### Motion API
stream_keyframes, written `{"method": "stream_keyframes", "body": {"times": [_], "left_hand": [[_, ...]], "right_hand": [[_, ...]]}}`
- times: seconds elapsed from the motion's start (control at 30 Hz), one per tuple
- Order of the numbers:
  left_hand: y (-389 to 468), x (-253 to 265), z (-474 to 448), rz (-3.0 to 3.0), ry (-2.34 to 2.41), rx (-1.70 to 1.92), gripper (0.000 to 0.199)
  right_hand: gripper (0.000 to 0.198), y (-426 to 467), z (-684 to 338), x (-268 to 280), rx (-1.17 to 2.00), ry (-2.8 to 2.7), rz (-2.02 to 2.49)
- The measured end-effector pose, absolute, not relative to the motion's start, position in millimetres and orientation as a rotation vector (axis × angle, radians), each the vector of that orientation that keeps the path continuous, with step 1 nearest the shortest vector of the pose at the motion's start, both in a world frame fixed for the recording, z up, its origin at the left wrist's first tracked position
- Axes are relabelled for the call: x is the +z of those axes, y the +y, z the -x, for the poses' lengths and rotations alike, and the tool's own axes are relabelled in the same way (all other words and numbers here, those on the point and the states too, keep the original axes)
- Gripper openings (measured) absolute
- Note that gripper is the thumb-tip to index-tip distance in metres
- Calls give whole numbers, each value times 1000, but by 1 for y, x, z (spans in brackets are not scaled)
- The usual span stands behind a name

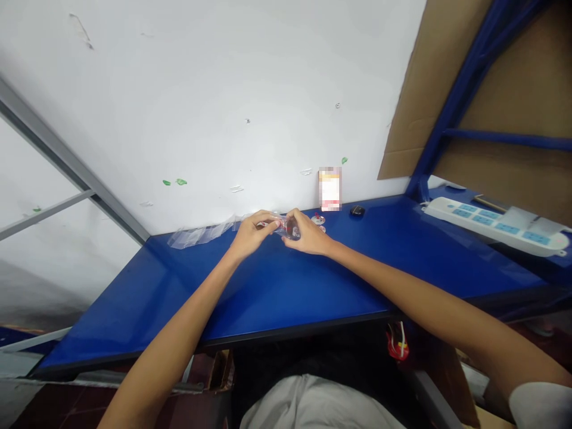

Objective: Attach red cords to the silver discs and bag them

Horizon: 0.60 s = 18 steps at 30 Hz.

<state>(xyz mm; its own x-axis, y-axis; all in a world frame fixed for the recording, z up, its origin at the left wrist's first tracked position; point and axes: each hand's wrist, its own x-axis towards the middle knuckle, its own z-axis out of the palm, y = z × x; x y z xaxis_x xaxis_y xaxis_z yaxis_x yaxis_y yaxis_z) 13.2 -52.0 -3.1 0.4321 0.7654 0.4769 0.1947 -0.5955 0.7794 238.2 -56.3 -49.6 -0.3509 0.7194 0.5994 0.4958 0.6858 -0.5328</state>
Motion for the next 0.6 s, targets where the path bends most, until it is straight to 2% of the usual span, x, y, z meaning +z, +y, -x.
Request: {"method": "stream_keyframes", "body": {"times": [0.4,0.6], "left_hand": [[-54,1,-12,-2057,779,1076,36],[-54,-1,-12,-2008,922,981,38]], "right_hand": [[56,-56,-238,-50,288,-2103,994],[50,-57,-239,-48,254,-2051,982]]}}
